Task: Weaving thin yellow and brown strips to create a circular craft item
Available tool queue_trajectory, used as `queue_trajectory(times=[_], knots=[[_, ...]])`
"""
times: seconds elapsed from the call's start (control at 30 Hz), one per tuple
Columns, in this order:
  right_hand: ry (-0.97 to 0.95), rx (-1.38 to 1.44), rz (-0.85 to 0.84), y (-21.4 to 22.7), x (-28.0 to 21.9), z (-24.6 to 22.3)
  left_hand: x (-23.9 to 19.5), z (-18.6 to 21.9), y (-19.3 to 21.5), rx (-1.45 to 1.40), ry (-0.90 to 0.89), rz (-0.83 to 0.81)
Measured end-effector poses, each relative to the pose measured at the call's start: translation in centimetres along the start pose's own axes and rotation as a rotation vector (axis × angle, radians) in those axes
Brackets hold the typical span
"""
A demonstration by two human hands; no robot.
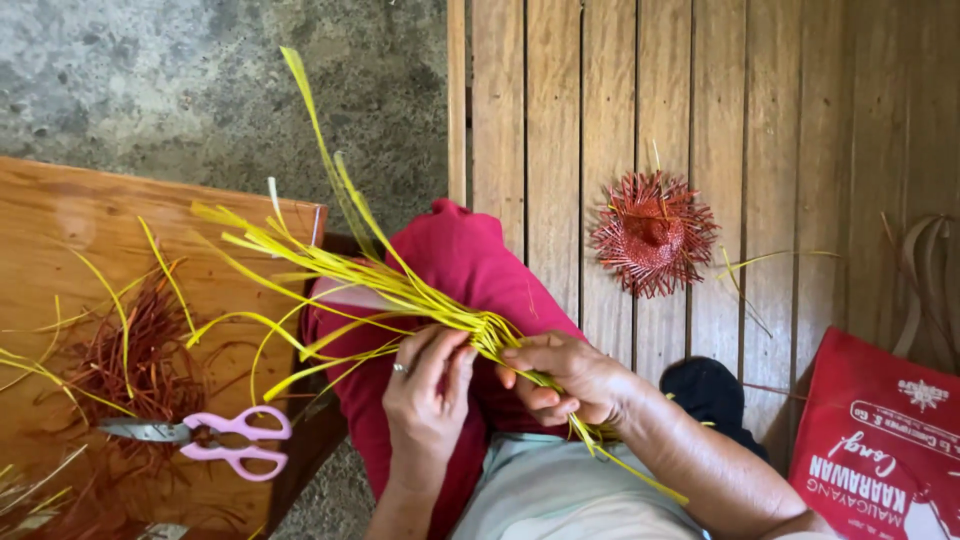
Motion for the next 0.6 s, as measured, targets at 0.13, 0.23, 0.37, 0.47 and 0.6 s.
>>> queue_trajectory(times=[0.13, 0.23, 0.37, 0.47, 0.6], knots=[[0.152, -0.357, 0.177, -0.2, -0.7, -2.1, -0.5, -2.0, -0.6, -0.01, 0.078, -0.019], [0.246, -0.48, 0.129, -0.1, -0.4, -2.4, -0.3, -2.8, -1.2, -0.183, 0.183, -0.027], [0.274, -0.552, 0.18, 1.2, 0.6, -1.9, -2.1, -5.0, -3.6, -0.332, 0.382, -0.092], [0.304, -0.608, 0.24, 1.6, 0.4, -2.0, -2.1, -5.5, -4.1, -0.362, 0.448, -0.001], [0.259, -0.684, 0.321, 2.5, 0.5, -1.7, -4.1, -7.7, -5.0, -0.318, 0.672, 0.022]])
Point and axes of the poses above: each hand's wrist, its own x-axis towards the middle knuckle, its own y-axis out of the back of the hand, z = x × y, the point moved 10 cm from there along x, towards the middle knuckle, and after that the axes turned 9 degrees about -y, right-handed, at the moved point
